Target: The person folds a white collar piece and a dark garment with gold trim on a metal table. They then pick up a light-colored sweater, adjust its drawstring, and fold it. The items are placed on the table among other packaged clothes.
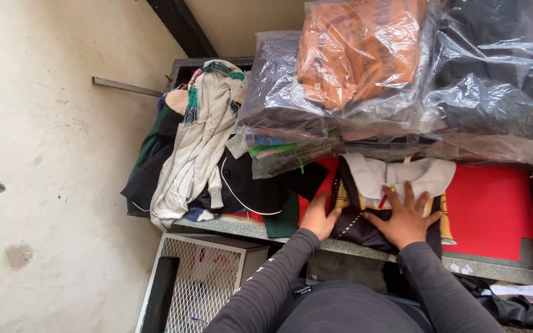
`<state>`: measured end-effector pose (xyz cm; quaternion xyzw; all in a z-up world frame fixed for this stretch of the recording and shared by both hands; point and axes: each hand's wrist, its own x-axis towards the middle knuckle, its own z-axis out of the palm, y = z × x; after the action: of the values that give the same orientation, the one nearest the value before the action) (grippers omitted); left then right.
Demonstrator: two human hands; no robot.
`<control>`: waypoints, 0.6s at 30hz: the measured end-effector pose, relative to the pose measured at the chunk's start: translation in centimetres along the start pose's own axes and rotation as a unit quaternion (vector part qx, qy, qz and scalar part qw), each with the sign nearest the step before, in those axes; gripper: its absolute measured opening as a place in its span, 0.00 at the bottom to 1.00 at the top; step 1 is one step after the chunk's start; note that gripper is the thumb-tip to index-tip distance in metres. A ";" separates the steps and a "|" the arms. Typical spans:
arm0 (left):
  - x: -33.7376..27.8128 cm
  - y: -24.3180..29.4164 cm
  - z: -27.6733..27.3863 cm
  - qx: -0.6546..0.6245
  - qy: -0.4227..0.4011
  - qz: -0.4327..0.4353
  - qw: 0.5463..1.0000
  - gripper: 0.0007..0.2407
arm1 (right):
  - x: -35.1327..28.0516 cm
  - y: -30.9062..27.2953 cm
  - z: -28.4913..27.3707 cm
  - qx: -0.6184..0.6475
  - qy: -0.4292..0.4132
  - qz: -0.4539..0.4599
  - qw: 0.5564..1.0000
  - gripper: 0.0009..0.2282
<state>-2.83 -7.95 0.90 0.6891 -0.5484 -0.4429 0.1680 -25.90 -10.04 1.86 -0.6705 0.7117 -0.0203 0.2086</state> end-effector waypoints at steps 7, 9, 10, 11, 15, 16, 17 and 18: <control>-3.8 -4.0 0.6 -0.085 0.032 0.066 0.994 0.22 | 1.3 11.3 -3.9 -0.072 -0.037 0.051 0.995 0.42; -5.6 -4.3 -0.6 -0.137 0.061 0.073 0.986 0.17 | 1.4 15.5 -4.7 -0.040 0.021 0.097 0.994 0.45; -5.8 -4.8 -1.4 -0.137 0.068 0.069 0.986 0.17 | 1.6 17.3 -3.7 -0.040 0.019 0.090 0.995 0.45; -5.9 -5.3 -2.2 -0.114 0.171 0.137 0.969 0.13 | 1.9 19.1 -2.8 -0.085 0.068 0.063 0.992 0.43; -3.9 -7.9 -8.2 -0.041 0.466 0.186 0.864 0.08 | 1.3 19.5 1.9 -0.117 0.238 -0.067 0.962 0.41; -2.1 -10.5 -10.3 -0.040 0.471 0.184 0.862 0.08 | 0.3 16.3 1.7 -0.116 0.239 -0.073 0.961 0.41; -0.5 -13.1 -12.4 0.026 0.536 0.109 0.837 0.10 | -0.8 13.1 1.5 -0.146 0.260 -0.101 0.949 0.36; 1.0 -15.8 -14.4 0.091 0.592 0.031 0.800 0.17 | -2.1 10.0 1.2 -0.177 0.282 -0.128 0.934 0.31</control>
<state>18.20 -7.16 -2.90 0.8117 -0.4010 0.1087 0.4106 -34.91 -6.66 -1.77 -0.7485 0.6418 -0.1086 -0.1270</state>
